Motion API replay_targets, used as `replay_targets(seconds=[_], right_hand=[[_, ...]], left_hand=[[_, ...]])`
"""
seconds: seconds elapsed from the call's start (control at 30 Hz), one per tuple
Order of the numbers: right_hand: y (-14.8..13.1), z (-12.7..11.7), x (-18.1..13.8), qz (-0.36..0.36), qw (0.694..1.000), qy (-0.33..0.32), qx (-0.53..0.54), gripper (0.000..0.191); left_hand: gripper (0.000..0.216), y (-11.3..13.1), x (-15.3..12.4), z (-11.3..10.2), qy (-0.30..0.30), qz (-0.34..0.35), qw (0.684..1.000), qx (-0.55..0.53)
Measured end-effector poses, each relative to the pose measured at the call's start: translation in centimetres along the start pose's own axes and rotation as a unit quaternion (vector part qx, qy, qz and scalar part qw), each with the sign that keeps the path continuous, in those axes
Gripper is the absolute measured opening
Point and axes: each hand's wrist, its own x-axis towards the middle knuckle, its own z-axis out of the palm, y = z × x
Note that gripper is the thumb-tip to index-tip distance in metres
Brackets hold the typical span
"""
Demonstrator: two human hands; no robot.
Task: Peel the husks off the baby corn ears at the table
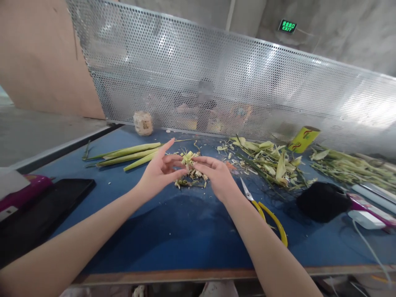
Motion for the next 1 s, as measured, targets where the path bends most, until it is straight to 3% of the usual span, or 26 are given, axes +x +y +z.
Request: replay_targets(seconds=[0.17,0.23,0.37,0.57,0.73,0.87,1.0], right_hand=[[-0.1,0.0,-0.2,-0.022,0.997,-0.040,-0.060,0.032],[-0.2,0.1,-0.3,-0.052,0.990,-0.027,-0.125,0.035],[-0.5,0.1,-0.3,-0.128,0.962,0.037,-0.239,0.020],[-0.5,-0.1,-0.4,-0.146,0.941,0.041,-0.302,0.015],[-0.4,-0.2,-0.3,-0.132,0.960,0.032,-0.245,0.016],[-0.3,-0.2,0.0,-0.123,0.972,0.032,-0.197,0.014],[-0.5,0.0,0.0,-0.079,0.979,0.002,-0.185,0.015]], left_hand=[[0.072,-0.3,0.0,-0.2,0.021,-0.010,0.999,0.024],[0.068,-0.5,0.1,-0.4,0.012,-0.017,1.000,0.021],[0.067,-0.5,0.2,-0.6,0.002,-0.030,0.999,0.027],[0.068,0.1,0.2,-0.6,0.018,-0.063,0.998,0.019],[0.071,0.6,0.2,-0.3,0.022,-0.097,0.995,-0.032],[0.076,0.4,0.0,-0.1,-0.015,-0.154,0.983,-0.095],[0.074,0.0,-0.1,-0.3,-0.047,-0.142,0.983,-0.103]])
